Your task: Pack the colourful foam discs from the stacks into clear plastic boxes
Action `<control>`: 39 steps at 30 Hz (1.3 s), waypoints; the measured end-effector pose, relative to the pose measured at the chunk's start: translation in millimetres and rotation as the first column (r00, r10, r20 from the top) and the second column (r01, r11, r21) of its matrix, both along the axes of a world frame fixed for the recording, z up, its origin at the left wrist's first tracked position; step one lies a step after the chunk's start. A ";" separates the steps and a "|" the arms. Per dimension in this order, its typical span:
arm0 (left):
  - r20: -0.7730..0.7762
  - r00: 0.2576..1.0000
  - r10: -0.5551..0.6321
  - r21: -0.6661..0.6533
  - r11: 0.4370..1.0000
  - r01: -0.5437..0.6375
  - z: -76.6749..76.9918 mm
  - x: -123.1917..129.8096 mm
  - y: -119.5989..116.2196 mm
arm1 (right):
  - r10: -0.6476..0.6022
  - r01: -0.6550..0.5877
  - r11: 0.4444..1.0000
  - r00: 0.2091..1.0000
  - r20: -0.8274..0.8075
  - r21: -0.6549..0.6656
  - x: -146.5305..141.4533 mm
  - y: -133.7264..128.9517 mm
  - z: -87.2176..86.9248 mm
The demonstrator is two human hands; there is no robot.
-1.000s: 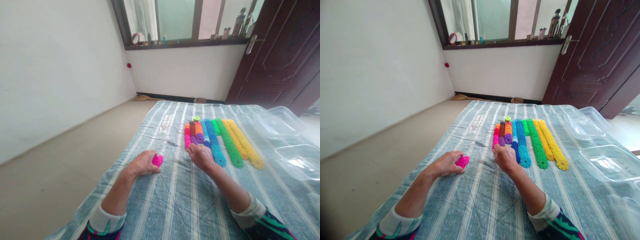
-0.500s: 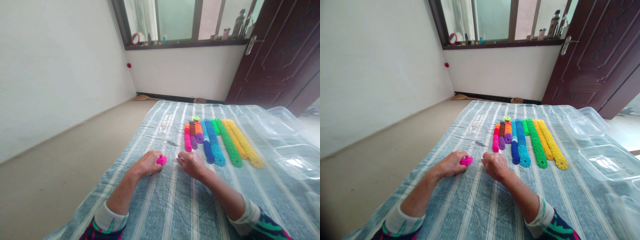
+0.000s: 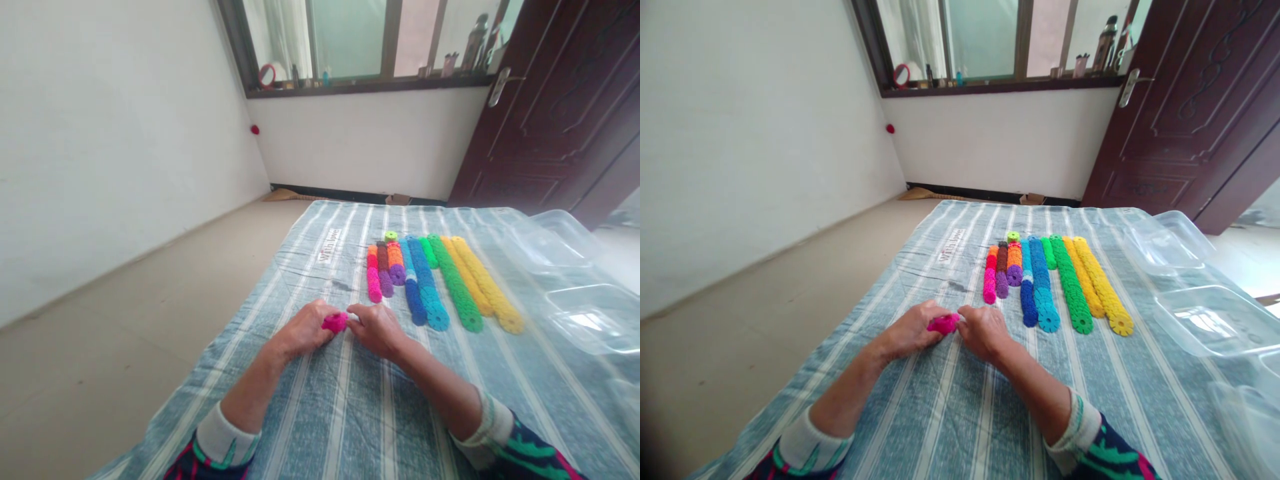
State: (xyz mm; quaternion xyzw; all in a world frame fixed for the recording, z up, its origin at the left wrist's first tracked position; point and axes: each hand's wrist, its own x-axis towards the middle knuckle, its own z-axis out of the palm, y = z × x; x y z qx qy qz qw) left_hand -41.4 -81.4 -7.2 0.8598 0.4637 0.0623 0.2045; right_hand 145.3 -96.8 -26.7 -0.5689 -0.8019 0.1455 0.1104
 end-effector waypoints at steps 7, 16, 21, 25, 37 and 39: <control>0.127 0.990 -0.056 -0.006 0.998 0.057 -4.2 7.1 -0.4 | 0.045 -0.044 0.999 0.999 0.029 -0.015 1.7 2.6 2.2; 0.184 0.979 0.087 -0.109 0.992 -0.068 -10.7 -1.1 3.9 | 0.055 -0.053 0.998 0.996 0.068 -0.031 0.9 -1.4 7.3; 0.202 0.964 0.172 -0.149 0.978 -0.144 -13.8 -6.7 6.2 | 0.007 -0.011 0.996 0.999 -0.045 -0.086 2.6 5.5 0.3; 0.221 0.953 0.208 -0.133 0.974 -0.182 -15.8 -6.9 8.0 | -0.028 -0.001 0.991 0.976 -0.216 -0.132 8.4 13.8 -6.4; 0.328 0.907 0.265 -0.105 0.964 -0.244 -22.5 -2.8 12.5 | -0.225 0.250 0.967 0.933 -0.279 0.056 66.0 38.0 11.8; 0.346 0.897 0.276 -0.120 0.961 -0.250 -22.2 -2.1 12.4 | -0.220 0.241 0.967 0.954 -0.204 0.084 64.6 39.1 7.3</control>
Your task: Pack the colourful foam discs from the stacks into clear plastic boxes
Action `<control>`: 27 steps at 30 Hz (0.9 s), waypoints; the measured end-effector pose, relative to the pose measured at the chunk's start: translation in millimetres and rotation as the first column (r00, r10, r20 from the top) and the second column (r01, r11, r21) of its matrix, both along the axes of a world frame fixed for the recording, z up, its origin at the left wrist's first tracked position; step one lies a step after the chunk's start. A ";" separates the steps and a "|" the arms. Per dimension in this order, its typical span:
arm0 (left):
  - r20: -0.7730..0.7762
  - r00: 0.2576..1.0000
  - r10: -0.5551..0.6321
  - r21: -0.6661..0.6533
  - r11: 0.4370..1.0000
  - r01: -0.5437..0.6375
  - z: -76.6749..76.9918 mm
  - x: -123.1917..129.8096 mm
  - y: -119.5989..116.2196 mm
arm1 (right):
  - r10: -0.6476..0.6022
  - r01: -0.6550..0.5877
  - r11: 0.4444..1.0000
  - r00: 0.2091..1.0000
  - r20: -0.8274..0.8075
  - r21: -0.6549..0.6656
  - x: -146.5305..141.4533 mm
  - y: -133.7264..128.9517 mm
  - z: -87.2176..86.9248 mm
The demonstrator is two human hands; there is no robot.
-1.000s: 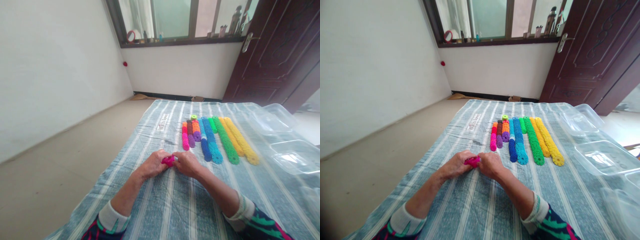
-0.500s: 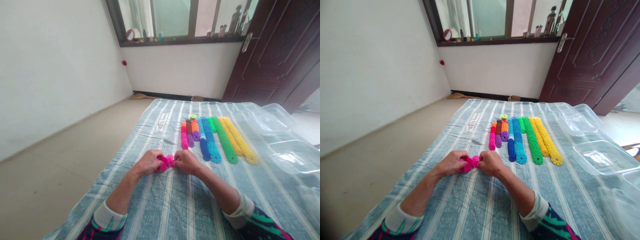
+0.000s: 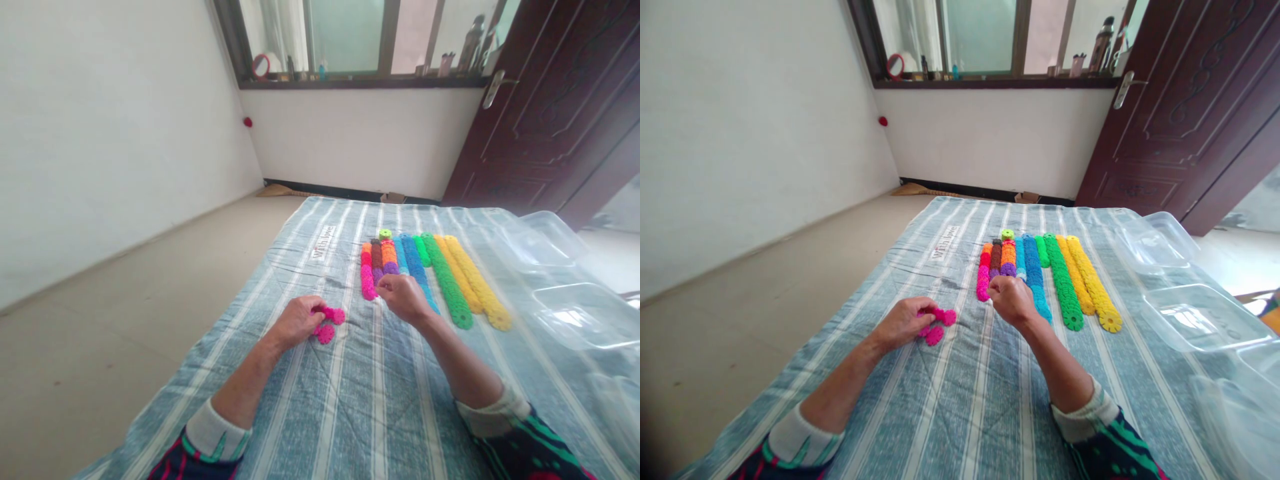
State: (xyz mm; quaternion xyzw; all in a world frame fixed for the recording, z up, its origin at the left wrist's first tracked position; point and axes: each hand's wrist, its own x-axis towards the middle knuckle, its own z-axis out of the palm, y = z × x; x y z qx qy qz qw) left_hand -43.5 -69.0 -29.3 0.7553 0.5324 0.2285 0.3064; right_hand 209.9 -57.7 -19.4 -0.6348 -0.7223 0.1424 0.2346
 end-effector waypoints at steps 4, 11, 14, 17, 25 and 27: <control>0.047 0.998 0.030 -0.032 0.999 -0.028 1.0 0.9 -1.6 | -0.009 0.013 1.000 0.989 0.145 -0.025 -9.7 -0.1 -10.0; 0.136 0.985 0.106 -0.099 0.991 -0.093 -0.5 2.0 -2.9 | -0.060 0.066 0.998 0.963 0.261 -0.015 -16.6 -1.1 -15.6; 0.179 0.973 0.143 -0.121 0.985 -0.123 0.1 2.4 -2.7 | -0.091 0.090 0.996 0.966 0.244 0.017 -15.5 -1.5 -15.2; 0.226 0.960 0.167 -0.156 0.979 -0.134 2.7 3.9 -3.6 | -0.087 0.080 0.996 0.983 0.164 0.050 -16.2 -2.8 -14.9; 0.358 0.921 0.154 -0.291 0.956 -0.047 13.1 18.1 -14.0 | 0.220 -0.210 0.976 0.938 -0.267 0.066 -39.7 -15.5 -18.7; 0.387 0.912 0.136 -0.315 0.949 -0.008 14.2 21.6 -16.6 | 0.248 -0.241 0.969 0.920 -0.305 0.059 -46.3 -19.5 -20.5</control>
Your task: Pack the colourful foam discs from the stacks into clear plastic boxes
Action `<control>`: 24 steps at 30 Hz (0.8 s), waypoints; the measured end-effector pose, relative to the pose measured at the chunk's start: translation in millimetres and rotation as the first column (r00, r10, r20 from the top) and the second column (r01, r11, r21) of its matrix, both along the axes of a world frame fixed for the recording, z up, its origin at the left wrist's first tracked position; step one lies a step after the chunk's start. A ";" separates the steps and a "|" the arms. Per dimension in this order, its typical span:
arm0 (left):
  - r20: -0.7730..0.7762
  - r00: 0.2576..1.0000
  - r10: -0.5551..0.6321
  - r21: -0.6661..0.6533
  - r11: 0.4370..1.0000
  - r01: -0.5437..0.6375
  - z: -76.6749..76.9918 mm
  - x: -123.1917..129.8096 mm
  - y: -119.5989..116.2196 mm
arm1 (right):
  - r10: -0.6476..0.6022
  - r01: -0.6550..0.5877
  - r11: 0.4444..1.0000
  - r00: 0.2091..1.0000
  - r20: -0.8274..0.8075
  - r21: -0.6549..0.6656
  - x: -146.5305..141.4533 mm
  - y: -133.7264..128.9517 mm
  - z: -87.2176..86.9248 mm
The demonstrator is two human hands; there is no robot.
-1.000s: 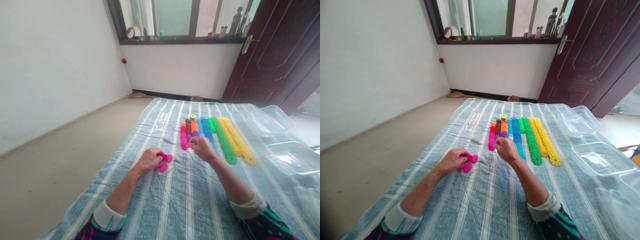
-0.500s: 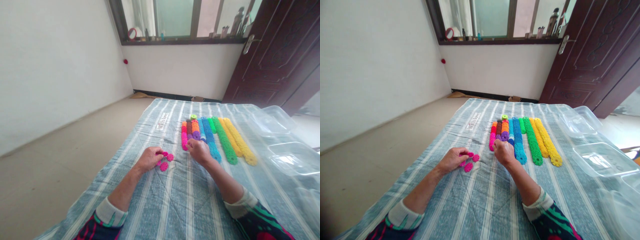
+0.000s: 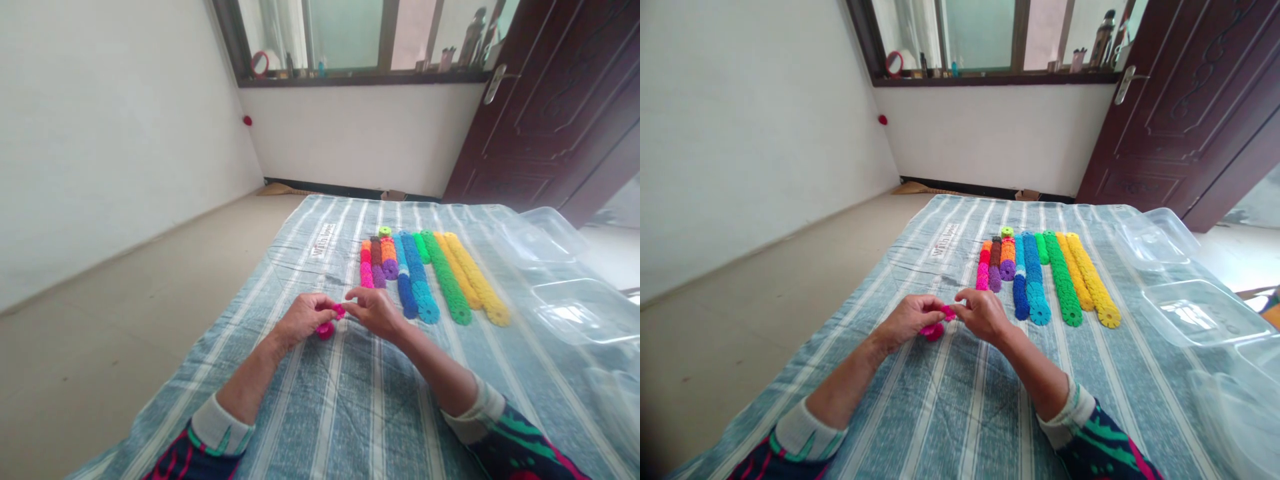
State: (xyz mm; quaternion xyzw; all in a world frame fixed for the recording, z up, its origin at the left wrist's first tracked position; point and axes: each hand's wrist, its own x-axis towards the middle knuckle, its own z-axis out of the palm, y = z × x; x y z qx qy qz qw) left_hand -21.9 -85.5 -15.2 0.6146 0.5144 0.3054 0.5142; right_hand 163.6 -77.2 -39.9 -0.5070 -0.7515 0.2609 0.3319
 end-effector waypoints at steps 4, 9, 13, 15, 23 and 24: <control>0.052 0.998 -0.026 -0.036 0.999 0.028 -1.4 3.6 -2.1 | 0.029 -0.029 1.000 1.000 0.012 0.012 -6.6 -5.3 -1.4; 0.078 0.997 0.005 -0.068 0.998 0.000 -3.0 2.5 -1.1 | 0.035 -0.036 0.999 0.999 -0.030 -0.038 0.3 -2.2 4.6; 0.074 0.995 0.070 -0.070 0.995 -0.065 -1.5 -0.8 1.1 | -0.046 0.047 0.999 0.997 -0.054 0.004 20.0 8.5 10.9; 0.068 0.993 0.101 -0.061 0.993 -0.097 -1.4 -1.9 2.4 | -0.122 0.123 0.991 0.992 -0.009 0.048 30.5 13.9 11.6; 0.047 0.991 0.126 -0.051 0.991 -0.124 -5.5 0.5 3.5 | -0.235 0.238 0.971 0.917 0.324 0.032 34.9 19.2 4.7; 0.044 0.991 0.126 -0.048 0.991 -0.124 -5.9 0.7 3.3 | -0.243 0.250 0.968 0.901 0.359 0.026 33.0 18.8 4.4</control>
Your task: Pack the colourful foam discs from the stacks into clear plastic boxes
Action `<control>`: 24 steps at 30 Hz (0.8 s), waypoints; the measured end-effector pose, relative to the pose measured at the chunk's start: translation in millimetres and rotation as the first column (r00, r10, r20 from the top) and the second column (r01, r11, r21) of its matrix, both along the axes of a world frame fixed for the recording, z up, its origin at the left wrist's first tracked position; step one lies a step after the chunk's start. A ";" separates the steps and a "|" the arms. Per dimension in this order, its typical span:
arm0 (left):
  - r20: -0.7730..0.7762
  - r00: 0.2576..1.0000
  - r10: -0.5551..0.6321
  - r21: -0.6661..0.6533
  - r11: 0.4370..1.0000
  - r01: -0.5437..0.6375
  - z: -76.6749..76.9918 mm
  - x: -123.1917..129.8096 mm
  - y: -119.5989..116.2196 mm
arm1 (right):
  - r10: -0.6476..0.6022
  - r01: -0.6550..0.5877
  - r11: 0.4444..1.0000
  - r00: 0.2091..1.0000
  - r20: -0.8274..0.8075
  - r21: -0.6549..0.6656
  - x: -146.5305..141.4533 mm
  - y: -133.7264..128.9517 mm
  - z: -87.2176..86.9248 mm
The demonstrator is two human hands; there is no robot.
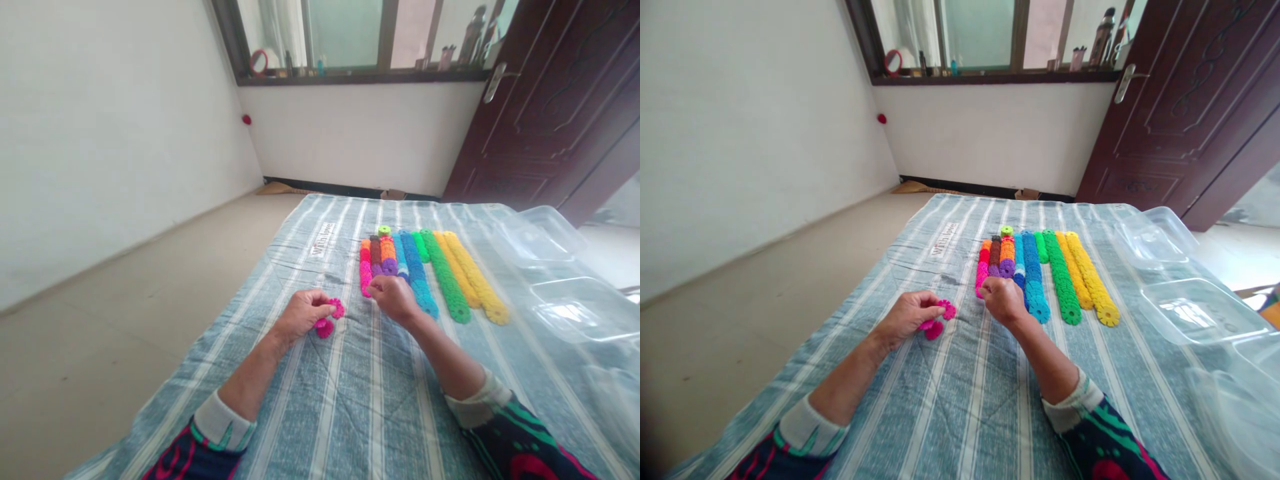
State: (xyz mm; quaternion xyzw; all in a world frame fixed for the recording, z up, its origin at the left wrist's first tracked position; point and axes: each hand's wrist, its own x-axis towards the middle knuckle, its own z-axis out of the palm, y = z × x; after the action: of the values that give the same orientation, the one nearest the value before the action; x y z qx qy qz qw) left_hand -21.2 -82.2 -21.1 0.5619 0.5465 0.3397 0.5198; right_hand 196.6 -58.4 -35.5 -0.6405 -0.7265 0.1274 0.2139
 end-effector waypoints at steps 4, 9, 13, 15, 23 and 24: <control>-0.010 1.000 -0.001 0.004 1.000 0.001 -1.7 -0.1 -0.1 | -0.051 0.057 0.997 0.992 0.117 -0.052 -4.4 -1.8 2.2; -0.019 1.000 -0.009 0.003 1.000 0.009 -3.1 -0.6 0.5 | -0.071 0.102 0.988 0.966 0.247 -0.116 -3.2 -4.2 12.1; -0.033 0.999 -0.015 0.014 1.000 0.015 -2.3 -0.5 0.0 | -0.031 0.088 0.979 0.956 0.291 -0.184 -5.2 -6.6 16.0; -0.035 0.999 -0.016 0.016 1.000 0.016 -1.7 -0.4 -0.3 | -0.027 0.082 0.981 0.956 0.290 -0.178 -7.4 -7.4 15.6; -0.031 0.999 -0.019 0.007 1.000 0.020 -0.6 -0.3 -0.8 | -0.033 0.080 0.983 0.962 0.272 -0.165 -12.1 -5.5 15.0; -0.030 0.999 -0.021 0.008 1.000 0.021 -0.4 -0.4 -0.8 | -0.034 0.080 0.983 0.963 0.266 -0.165 -12.1 -5.0 14.8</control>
State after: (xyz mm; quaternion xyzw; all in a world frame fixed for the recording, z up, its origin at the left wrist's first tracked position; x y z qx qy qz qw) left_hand -21.6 -83.0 -21.5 0.5748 0.5468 0.3280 0.5129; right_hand 184.5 -63.4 -20.7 -0.6888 -0.7155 0.0984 0.0628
